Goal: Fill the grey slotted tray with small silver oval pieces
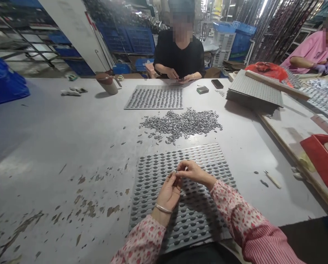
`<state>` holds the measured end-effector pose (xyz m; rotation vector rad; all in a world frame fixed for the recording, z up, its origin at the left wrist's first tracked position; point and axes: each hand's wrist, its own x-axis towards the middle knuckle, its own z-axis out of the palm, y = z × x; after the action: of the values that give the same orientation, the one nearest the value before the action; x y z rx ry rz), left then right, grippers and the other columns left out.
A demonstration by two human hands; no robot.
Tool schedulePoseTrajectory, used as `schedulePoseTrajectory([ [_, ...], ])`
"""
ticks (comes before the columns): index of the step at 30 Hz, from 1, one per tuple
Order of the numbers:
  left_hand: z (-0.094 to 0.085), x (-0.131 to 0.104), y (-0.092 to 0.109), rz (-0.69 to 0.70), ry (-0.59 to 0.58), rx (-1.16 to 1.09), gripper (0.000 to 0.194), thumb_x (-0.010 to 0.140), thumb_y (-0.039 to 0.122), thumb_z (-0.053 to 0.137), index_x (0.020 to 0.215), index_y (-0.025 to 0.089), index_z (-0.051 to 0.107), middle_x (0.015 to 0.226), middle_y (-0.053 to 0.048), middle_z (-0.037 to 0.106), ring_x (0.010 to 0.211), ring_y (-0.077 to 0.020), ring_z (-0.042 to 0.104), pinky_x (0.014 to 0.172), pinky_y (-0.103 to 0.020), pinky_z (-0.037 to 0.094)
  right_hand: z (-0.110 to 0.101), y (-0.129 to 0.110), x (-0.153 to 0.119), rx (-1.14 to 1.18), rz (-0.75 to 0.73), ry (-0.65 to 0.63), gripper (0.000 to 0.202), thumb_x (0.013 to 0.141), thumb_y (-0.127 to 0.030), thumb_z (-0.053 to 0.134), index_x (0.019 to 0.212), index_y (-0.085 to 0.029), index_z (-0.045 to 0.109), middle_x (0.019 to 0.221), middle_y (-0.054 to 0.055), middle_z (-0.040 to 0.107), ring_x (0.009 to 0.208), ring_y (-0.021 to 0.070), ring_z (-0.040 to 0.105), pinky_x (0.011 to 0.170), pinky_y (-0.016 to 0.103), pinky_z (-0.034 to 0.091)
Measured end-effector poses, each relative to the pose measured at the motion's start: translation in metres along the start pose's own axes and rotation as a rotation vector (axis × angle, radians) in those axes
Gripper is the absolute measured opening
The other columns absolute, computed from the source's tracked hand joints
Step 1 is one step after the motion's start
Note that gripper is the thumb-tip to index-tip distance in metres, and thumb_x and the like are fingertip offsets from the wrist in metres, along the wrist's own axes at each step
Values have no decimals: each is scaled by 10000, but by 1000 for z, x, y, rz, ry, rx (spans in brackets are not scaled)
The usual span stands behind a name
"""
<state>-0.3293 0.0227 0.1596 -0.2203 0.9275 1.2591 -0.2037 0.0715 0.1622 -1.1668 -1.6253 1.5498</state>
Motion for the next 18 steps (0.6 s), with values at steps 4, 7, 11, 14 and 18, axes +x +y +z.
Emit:
schedulePoseTrajectory([
  [4,6,-8,6,-36,-41,29,184,842,25,450,857,100,618,838,-95,688,767,-125,661,652,-195,548,-8,13,14,119,-47,148,237,771,-407,588,800,-174,558,772,13,604,662,117,526,607,234,423],
  [7,9,-14,9,-91,-39,69,202,856,23,413,900,74,604,904,-147,681,795,-135,663,645,-187,547,-31,22,33,-32,-49,313,186,810,-349,506,839,-170,549,786,14,617,671,118,530,628,236,425],
  [11,7,-17,10,-157,43,107,136,860,105,468,859,78,602,733,-75,660,537,-66,602,439,-128,479,-56,34,54,-560,19,322,201,837,-204,404,902,-153,587,829,32,640,759,130,561,714,245,418],
  [14,5,-17,8,-164,17,106,152,864,106,458,883,84,607,648,-34,623,476,-53,558,423,-135,465,-59,38,62,-737,23,231,186,829,-190,450,897,-158,620,828,34,654,761,135,570,703,236,401],
  [18,3,-18,7,-174,-44,94,212,854,22,410,913,89,602,759,-76,660,593,-75,612,530,-161,511,-55,36,68,-841,-1,156,140,812,-215,531,857,-159,651,777,40,658,718,147,564,661,234,377],
])
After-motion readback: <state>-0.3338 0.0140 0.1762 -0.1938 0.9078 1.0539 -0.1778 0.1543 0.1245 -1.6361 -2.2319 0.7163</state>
